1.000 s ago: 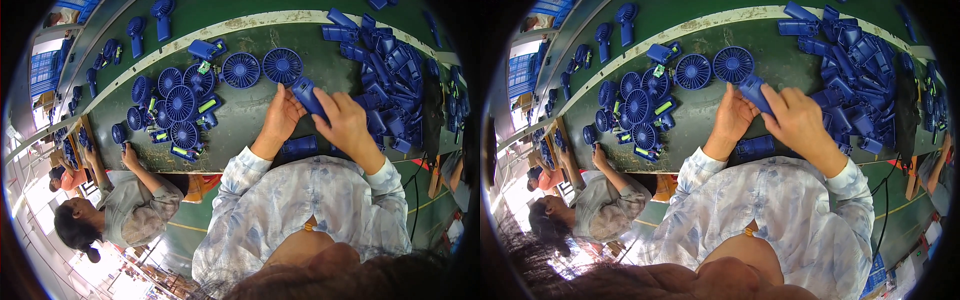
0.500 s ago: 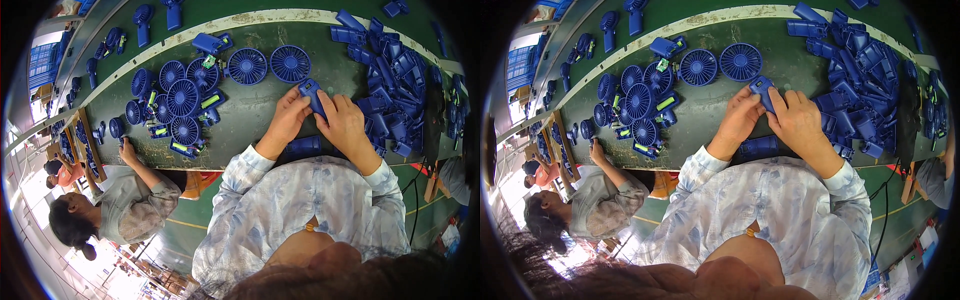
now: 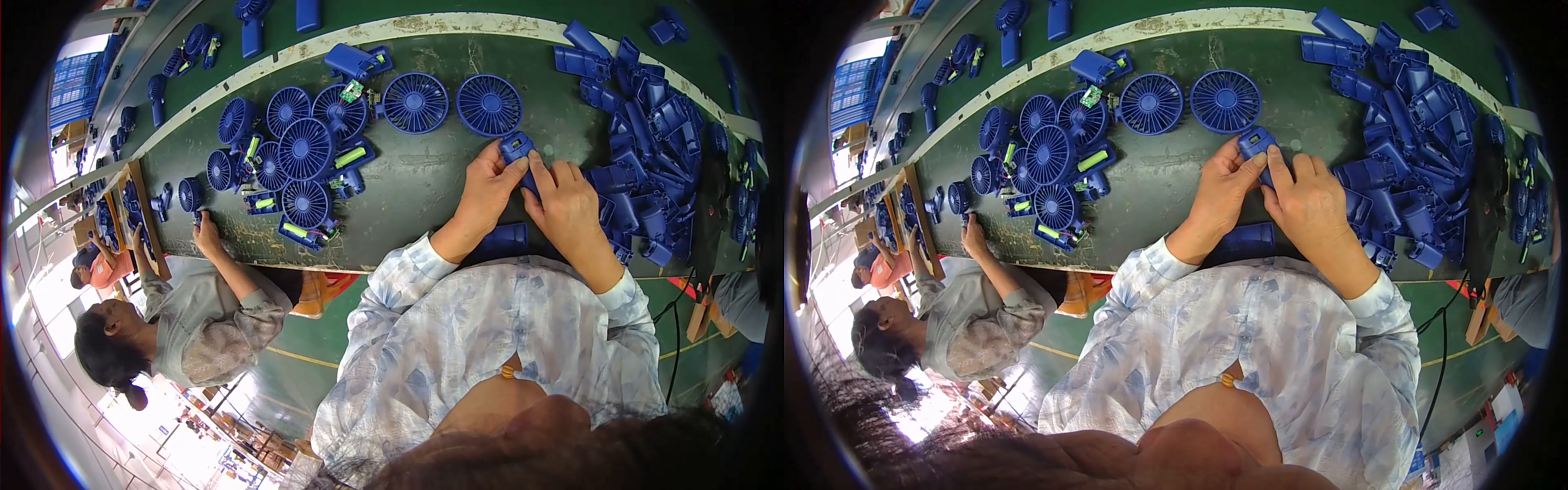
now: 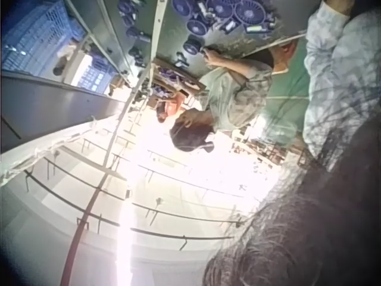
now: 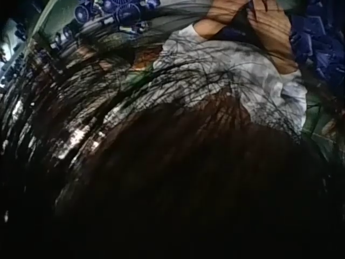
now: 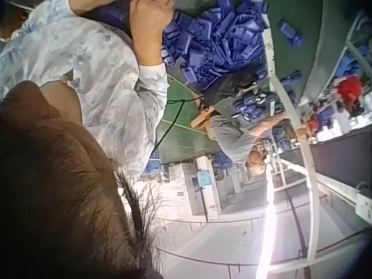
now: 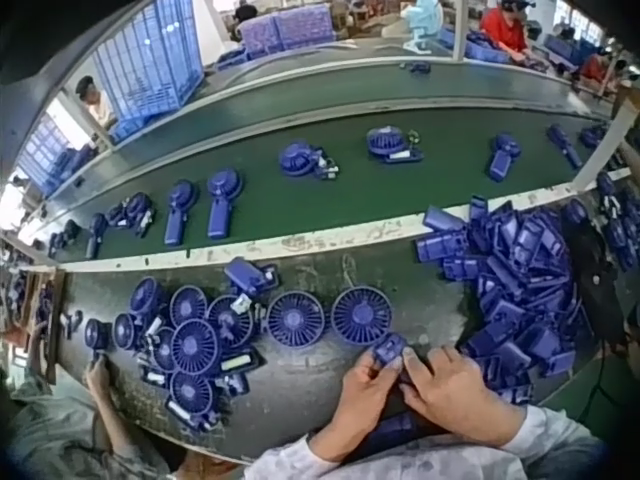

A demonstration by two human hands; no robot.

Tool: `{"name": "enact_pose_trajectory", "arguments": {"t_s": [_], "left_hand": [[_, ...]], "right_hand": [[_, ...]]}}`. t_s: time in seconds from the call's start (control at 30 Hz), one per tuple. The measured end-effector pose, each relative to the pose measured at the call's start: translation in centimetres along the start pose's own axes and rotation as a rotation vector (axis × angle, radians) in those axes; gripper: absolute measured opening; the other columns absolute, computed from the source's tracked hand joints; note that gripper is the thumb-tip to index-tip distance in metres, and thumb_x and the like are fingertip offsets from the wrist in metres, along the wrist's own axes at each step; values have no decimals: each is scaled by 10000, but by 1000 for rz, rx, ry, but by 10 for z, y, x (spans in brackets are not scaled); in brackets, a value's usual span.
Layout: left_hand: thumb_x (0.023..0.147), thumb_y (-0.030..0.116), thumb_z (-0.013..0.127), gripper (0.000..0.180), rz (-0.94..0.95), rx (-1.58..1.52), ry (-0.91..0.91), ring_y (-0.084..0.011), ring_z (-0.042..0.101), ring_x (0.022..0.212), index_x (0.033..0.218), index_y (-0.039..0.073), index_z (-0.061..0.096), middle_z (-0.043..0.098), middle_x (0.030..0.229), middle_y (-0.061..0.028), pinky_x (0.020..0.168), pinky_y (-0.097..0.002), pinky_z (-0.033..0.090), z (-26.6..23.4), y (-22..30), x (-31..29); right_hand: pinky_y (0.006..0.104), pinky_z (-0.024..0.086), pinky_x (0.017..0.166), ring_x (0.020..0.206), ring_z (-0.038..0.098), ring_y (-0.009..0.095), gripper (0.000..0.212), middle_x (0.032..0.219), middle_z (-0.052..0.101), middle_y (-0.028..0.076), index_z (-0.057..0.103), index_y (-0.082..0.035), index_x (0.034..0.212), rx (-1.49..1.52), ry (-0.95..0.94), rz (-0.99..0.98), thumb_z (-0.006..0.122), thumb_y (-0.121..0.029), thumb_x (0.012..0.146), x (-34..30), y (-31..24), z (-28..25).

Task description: The person assembles a handheld fan by joining a fan head to a handle, fitting the circuit board and wires inside, and snapping on a back cover. They then place the assembled fan on the conveyor belt and repeat the process with new components.

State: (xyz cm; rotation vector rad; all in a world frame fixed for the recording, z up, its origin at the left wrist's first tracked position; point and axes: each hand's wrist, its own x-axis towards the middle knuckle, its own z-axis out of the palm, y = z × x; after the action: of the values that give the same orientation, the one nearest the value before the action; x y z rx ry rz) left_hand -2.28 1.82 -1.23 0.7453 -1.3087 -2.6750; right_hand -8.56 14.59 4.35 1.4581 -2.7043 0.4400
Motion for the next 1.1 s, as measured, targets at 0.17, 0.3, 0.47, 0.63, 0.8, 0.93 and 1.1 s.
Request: {"name": "enact_pose_trajectory", "arguments": {"t_s": [0.17,0.3,0.47,0.63,0.8,0.93,1.1], "left_hand": [[929,107,591,182,-58,131,52,-51,567,730,1094,31,605,633,864,4,622,-217,492,-3,5,2],[933,124,586,161,2,163,70,-47,561,717,1059,30,623,630,853,7,593,-209,480,-3,1,1],[937,117,579,156,22,75,56,-40,556,709,1061,34,621,633,856,15,593,-208,477,-2,1,0],[936,104,577,136,-47,-25,86,-38,555,695,1050,45,621,627,848,24,592,-199,474,-1,1,1],[938,130,589,192,-59,127,49,-75,610,790,1107,41,614,649,931,-9,664,-224,531,-5,2,1],[935,128,590,195,-18,88,15,-70,608,789,1108,41,616,651,934,-8,657,-216,524,-10,-3,6],[917,101,598,168,-14,34,28,-35,550,700,1072,37,613,607,829,31,575,-189,459,-3,6,1]], "right_hand": [[355,509,623,752,574,277,546,823,547,119,605,9,1144,46,1,-15,758,-179,655,1,0,0],[360,507,622,754,571,281,551,826,544,121,603,16,1148,56,10,-29,756,-174,654,-1,0,1],[362,504,614,758,569,280,565,824,537,122,596,23,1163,38,11,-44,750,-182,660,-3,-1,6],[360,504,608,748,572,282,560,820,535,125,596,25,1164,42,12,-33,744,-181,665,0,1,5],[373,509,626,760,579,291,574,821,543,128,590,30,1189,55,-17,-29,752,-141,666,0,1,6],[372,509,624,761,579,292,572,824,546,128,583,38,1194,18,-10,-18,753,-155,684,-1,-4,10],[372,509,625,734,579,287,516,842,559,125,595,19,1161,34,-8,-12,752,-165,704,1,0,-2]]}}
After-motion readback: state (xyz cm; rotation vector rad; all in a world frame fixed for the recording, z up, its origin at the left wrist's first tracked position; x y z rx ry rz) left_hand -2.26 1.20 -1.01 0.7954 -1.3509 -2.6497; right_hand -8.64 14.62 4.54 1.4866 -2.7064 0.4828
